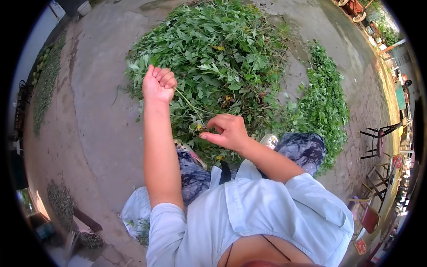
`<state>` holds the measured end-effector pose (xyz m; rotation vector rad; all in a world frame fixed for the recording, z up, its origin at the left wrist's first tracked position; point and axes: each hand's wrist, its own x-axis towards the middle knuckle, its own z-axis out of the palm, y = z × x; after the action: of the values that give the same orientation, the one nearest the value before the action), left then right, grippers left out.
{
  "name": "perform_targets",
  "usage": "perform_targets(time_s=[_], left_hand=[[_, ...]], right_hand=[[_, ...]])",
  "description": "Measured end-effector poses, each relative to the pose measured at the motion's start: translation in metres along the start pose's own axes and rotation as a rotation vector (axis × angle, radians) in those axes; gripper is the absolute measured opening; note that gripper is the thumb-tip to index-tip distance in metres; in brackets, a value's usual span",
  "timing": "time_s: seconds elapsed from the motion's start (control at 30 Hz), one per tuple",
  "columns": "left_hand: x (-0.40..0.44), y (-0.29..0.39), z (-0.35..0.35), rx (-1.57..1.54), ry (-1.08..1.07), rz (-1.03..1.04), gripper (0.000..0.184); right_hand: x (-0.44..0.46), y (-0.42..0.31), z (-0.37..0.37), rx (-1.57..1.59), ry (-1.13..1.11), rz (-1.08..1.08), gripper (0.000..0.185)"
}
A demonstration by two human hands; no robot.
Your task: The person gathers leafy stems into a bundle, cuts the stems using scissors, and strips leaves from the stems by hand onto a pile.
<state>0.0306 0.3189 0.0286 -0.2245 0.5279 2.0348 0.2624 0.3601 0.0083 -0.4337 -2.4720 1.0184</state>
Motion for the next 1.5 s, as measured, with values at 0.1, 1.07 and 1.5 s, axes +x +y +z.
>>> perform_targets(time_s=[0.1,1.07,1.5], left_hand=[[-0.001,0.003,0.0,-0.01,0.04,0.025,0.041],[0.015,-0.066,0.003,0.724,0.086,-0.127,0.038],[0.027,-0.055,-0.003,0.557,0.038,0.112,0.006]], right_hand=[[-0.005,-0.005,0.018,-0.078,-0.127,0.253,0.046],[0.104,0.085,-0.07,0.966,-0.08,0.431,0.023],[0.075,0.067,-0.093,1.165,0.453,0.334,0.028]])
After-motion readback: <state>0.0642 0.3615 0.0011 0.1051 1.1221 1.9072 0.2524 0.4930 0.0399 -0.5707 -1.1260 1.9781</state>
